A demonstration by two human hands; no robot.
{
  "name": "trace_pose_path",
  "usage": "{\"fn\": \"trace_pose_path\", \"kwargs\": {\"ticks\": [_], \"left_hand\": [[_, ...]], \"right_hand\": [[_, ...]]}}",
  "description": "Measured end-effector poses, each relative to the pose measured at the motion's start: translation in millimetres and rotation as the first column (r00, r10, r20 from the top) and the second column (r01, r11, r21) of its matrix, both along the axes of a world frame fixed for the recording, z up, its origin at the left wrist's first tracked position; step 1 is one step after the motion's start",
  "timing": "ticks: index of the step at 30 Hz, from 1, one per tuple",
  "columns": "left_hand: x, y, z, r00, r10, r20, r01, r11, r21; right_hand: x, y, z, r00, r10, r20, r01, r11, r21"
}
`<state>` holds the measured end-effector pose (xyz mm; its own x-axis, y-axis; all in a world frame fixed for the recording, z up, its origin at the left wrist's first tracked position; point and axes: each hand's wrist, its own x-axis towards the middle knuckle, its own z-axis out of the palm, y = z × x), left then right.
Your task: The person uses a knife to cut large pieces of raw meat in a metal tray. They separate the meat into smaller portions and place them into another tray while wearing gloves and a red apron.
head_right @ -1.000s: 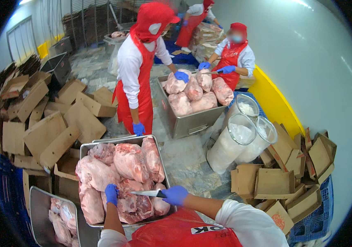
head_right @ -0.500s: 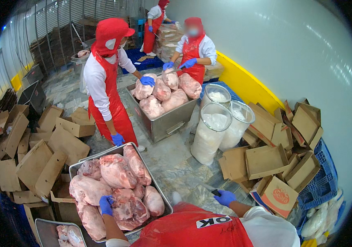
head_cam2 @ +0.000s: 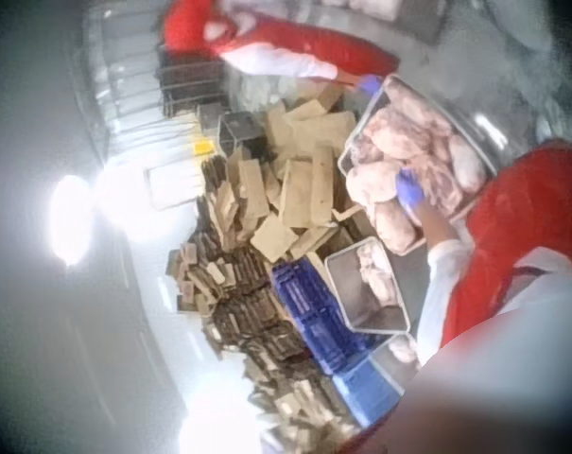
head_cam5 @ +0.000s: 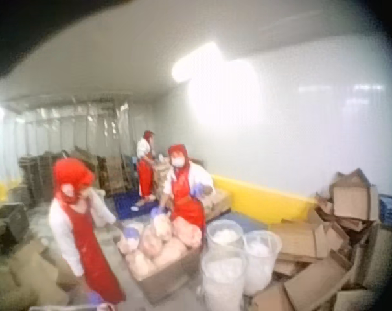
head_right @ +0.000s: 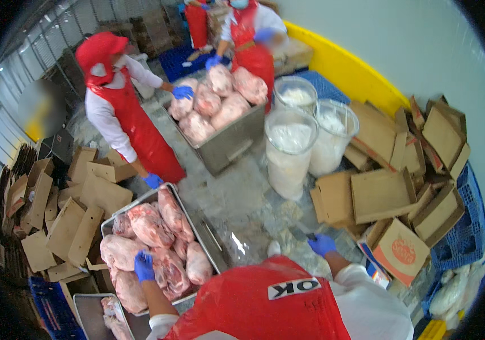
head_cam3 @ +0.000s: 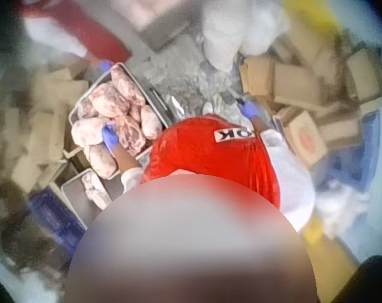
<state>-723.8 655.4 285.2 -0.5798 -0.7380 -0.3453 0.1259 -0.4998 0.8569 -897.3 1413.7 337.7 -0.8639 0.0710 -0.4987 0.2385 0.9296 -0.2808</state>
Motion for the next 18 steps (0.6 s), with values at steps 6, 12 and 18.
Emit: {"fn": "trace_pose_path", "kwargs": {"ticks": [6, 12, 18], "left_hand": [[-149, 127, 29, 0.909, -0.415, -0.034, 0.415, 0.910, 0.002], [-362, 332, 132, 0.750, -0.632, 0.194, 0.652, 0.756, -0.057], [-529, 454, 196, 0.537, -0.825, 0.176, 0.839, 0.500, -0.215]], "right_hand": [[-42, 67, -1, 0.994, -0.102, -0.032, 0.099, 0.991, -0.089], [-28, 167, -17, 0.902, -0.424, -0.085, 0.405, 0.897, -0.180], [49, 230, -53, 0.625, -0.781, -0.007, 0.766, 0.615, -0.187]]}}
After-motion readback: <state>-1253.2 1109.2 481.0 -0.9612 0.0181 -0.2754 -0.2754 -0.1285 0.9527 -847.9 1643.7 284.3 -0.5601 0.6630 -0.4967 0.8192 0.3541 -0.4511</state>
